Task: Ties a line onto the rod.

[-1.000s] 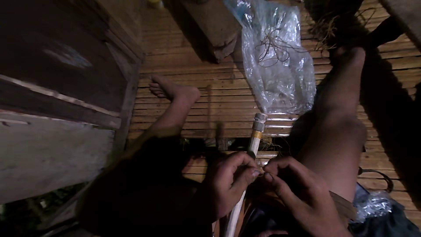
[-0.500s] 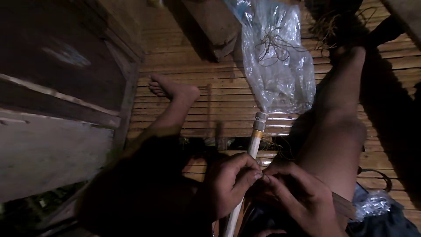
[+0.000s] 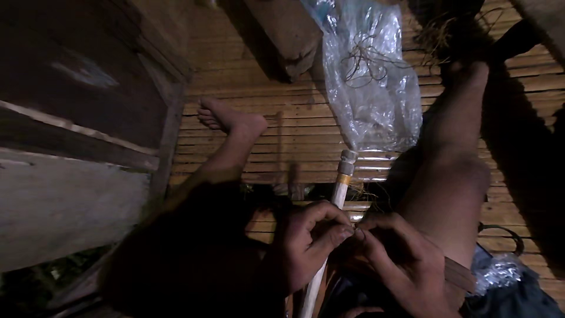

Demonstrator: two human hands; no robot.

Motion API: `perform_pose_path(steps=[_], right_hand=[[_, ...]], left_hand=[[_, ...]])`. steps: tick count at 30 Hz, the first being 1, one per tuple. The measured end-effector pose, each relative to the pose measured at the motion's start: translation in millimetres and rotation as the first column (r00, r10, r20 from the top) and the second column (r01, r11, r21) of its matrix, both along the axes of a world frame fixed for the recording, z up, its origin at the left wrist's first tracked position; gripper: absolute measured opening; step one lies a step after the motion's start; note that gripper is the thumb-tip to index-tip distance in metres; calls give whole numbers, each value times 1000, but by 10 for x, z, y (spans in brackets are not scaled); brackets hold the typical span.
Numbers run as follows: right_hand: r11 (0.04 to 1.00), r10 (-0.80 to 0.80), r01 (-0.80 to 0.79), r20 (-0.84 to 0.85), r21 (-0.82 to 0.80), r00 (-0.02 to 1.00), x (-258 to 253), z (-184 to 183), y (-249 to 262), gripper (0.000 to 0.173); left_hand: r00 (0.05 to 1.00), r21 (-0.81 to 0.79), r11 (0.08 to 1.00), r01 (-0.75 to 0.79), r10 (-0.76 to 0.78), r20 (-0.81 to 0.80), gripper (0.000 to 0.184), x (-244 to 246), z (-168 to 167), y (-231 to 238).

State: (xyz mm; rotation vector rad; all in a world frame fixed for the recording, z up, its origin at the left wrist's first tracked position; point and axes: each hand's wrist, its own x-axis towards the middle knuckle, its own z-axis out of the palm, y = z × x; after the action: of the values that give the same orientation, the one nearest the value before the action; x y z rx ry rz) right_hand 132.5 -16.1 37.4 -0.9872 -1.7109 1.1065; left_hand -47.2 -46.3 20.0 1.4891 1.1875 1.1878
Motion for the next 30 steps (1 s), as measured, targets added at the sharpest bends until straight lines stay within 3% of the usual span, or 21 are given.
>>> perform_pose_path(steps=[4, 11, 15, 19, 30], right_hand=[[994, -21, 19, -22, -104, 1000, -18, 39, -5, 12], [993, -24, 21, -27, -114, 999, -15, 43, -12, 11], [996, -9, 4, -59, -91, 998, 13, -44, -17, 12], [999, 48, -48, -120, 9, 992, 90, -372, -55, 14], [996, 89, -85, -111, 41, 990, 94, -378, -51, 17]], left_hand=[[1000, 13, 1000, -14, 14, -2, 19, 2, -4, -9], [997, 47, 998, -49, 52, -62, 17, 31, 3, -10], [994, 87, 995, -58, 66, -92, 14, 38, -19, -6], [991, 59, 996, -64, 70, -117, 16, 32, -32, -9], [980, 31, 995, -92, 96, -172, 15, 58, -15, -4]])
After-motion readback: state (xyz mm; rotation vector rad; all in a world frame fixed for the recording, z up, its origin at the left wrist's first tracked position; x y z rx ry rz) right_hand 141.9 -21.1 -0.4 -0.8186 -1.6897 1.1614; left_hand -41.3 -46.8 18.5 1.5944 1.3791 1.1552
